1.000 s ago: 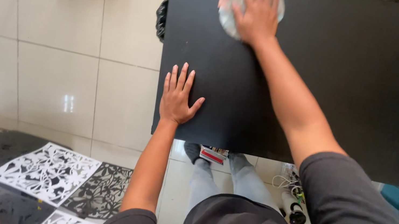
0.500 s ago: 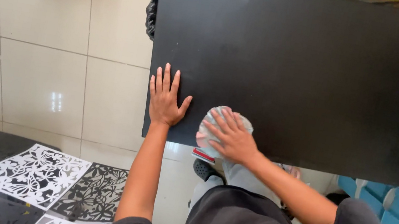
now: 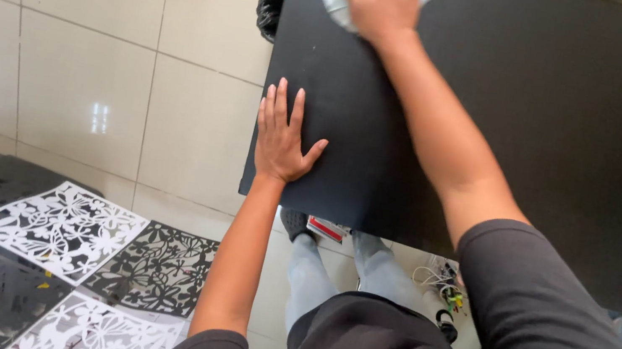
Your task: The person clears items from a desk and then wipes the surface with a cloth.
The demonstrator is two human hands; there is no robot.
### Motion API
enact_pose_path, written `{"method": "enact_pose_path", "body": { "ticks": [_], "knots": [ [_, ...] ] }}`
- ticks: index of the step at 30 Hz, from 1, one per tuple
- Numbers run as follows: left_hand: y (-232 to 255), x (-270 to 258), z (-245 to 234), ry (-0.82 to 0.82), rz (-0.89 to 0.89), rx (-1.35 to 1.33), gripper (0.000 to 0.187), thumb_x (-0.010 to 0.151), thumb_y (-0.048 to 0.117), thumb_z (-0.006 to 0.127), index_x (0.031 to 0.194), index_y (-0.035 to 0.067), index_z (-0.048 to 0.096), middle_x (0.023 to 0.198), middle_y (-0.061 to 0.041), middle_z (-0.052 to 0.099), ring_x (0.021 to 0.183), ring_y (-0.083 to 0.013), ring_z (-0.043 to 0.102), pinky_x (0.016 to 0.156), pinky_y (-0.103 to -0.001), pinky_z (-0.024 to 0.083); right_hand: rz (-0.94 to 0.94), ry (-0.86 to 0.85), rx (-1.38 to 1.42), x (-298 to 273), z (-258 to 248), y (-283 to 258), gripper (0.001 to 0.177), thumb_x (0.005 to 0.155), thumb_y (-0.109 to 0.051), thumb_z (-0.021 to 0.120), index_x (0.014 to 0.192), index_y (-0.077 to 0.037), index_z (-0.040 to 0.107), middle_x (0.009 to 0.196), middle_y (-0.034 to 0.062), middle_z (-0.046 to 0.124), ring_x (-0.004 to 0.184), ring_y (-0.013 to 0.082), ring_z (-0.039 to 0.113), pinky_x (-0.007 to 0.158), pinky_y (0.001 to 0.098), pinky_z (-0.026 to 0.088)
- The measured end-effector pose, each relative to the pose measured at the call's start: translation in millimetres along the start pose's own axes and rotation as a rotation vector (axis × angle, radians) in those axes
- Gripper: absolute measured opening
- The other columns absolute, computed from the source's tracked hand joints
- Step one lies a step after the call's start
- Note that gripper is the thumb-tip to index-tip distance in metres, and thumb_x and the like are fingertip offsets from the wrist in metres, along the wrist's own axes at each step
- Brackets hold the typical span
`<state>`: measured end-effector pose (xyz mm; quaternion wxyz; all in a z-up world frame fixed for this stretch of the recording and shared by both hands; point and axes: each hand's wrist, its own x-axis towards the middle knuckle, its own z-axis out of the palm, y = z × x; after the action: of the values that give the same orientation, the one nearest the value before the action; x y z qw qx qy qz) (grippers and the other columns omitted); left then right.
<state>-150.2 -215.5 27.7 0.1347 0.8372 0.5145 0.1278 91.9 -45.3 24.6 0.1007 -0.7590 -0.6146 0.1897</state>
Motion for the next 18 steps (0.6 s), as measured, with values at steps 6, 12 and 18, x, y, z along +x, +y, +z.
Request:
{"method": "enact_pose_path", "body": {
  "ticks": [6, 12, 18],
  "knots": [
    [-3.4, -3.2, 6.6, 0.057, 0.061, 0.009, 0.095, 0.096, 0.069, 0.055, 0.165, 0.012, 0.023, 0.169, -0.026, 0.018, 0.157, -0.0456, 0.018, 0.128, -0.058, 0.018, -0.589, 0.118, -0.007, -136.7, 35.8, -47.2, 0.072, 0.097, -0.046, 0.063, 0.159, -0.014, 0.047, 0.166, 0.0212, 0.029, 0.151, 0.0482, 0.022, 0.121, 0.0650, 0.011],
    [-4.1, 3.2, -2.1, -0.019, 0.103, -0.066, 0.095, 0.095, 0.074, 0.050, 0.163, 0.011, 0.028, 0.169, -0.026, 0.021, 0.156, -0.0449, 0.020, 0.127, -0.056, 0.020, -0.448, -0.006, -0.089, -296.1, 5.5, 23.3, 0.064, 0.098, -0.051, 0.059, 0.157, -0.026, 0.048, 0.167, 0.0127, 0.035, 0.155, 0.0412, 0.028, 0.126, 0.0578, 0.014],
    [-7.4, 13.9, -2.9, -0.112, 0.125, -0.009, 0.093, 0.093, 0.071, 0.053, 0.160, 0.009, 0.034, 0.168, -0.023, 0.023, 0.155, -0.0472, 0.020, 0.126, -0.058, 0.019, -0.370, -0.022, -0.104, -248.9, -9.5, 74.2, 0.064, 0.098, -0.052, 0.057, 0.155, -0.025, 0.048, 0.167, 0.0125, 0.035, 0.155, 0.0396, 0.028, 0.127, 0.0583, 0.015]
  ]
}}
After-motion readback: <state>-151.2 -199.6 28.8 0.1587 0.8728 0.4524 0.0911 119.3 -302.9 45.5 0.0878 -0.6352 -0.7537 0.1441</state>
